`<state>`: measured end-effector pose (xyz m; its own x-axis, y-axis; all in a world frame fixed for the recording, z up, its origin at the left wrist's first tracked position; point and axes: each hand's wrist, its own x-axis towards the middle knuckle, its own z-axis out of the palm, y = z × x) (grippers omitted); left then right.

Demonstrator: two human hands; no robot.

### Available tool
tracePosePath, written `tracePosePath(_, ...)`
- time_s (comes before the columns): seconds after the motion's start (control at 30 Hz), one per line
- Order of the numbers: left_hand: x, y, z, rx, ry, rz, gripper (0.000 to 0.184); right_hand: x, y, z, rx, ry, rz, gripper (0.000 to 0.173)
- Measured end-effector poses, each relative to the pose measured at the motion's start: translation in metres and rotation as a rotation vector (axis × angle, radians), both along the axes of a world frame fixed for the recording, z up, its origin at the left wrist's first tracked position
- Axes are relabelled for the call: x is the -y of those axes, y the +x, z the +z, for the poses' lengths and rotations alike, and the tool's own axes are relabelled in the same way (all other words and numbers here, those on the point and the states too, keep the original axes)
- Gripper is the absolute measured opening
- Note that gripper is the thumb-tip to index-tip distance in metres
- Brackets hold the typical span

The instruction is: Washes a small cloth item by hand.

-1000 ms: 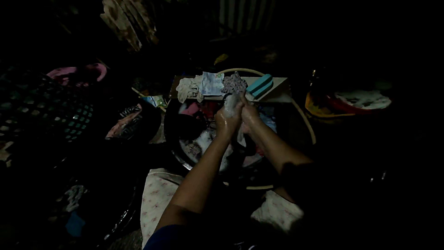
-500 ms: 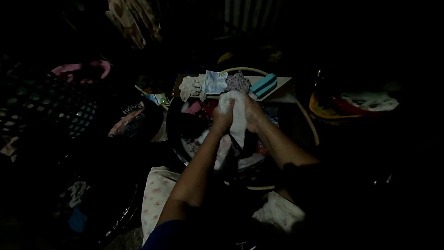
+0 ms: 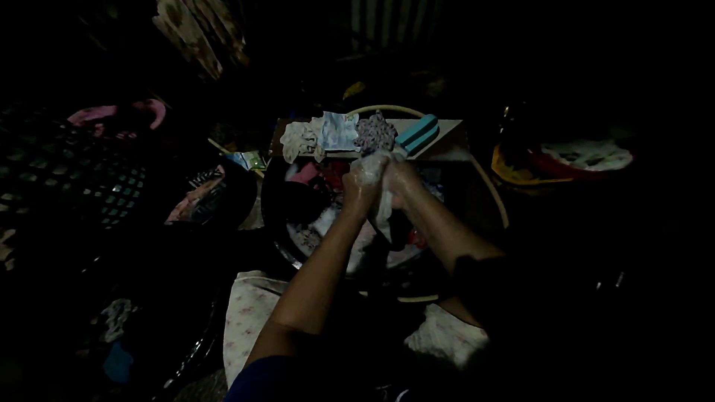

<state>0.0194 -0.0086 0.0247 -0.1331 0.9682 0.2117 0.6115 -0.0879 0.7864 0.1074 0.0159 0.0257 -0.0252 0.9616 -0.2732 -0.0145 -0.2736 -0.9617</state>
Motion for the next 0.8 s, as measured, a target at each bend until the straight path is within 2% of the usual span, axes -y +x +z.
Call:
tracePosePath(0.1,-0.007,-0.007,0.005,-0.022,-0.025,0.044,0.042,0.001,0.002,0.008,0.060,0.015,0.102,0.048)
tracePosePath(0.23,0.006,0.013,0.010,-0.262,-0.041,-0.081,0.031,-0.003,0.006,-0.005,-0.105,0.021,-0.002,0.034)
tracePosePath(0.33,-0.003,0.006,0.001,-0.263,-0.054,-0.079,0.033,-0.002,0.004,-0.007,-0.027,0.008,0.000,0.037)
tracePosePath(0.4,-0.013,-0.006,-0.006,-0.114,-0.033,-0.031,0.034,-0.007,0.003,-0.004,0.007,0.004,0.028,0.043)
tracePosePath(0.47,-0.019,-0.018,-0.018,0.305,-0.077,0.000,0.041,-0.010,0.005,-0.005,-0.051,0.008,-0.012,0.047)
tracePosePath(0.53,-0.017,-0.024,-0.025,0.790,-0.195,-0.044,0.061,-0.015,0.009,-0.006,-0.130,-0.018,-0.087,0.054)
tracePosePath(0.57,-0.012,-0.026,-0.026,0.972,-0.246,-0.097,0.066,-0.016,0.010,-0.007,-0.172,-0.028,-0.125,0.056)
tracePosePath(0.6,-0.006,-0.024,-0.028,1.075,-0.276,-0.116,0.062,-0.016,0.008,-0.008,-0.206,-0.032,-0.155,0.060)
tracePosePath(0.63,0.000,-0.021,-0.028,1.106,-0.321,-0.101,0.057,-0.017,0.007,-0.010,-0.240,-0.029,-0.150,0.063)
tracePosePath(0.7,0.004,-0.017,-0.028,1.055,-0.380,0.001,0.051,-0.017,0.012,-0.016,-0.297,-0.001,-0.003,0.069)
tracePosePath(0.8,-0.004,-0.027,-0.029,0.830,-0.376,0.075,0.054,-0.014,0.025,-0.005,-0.235,-0.010,0.196,0.054)
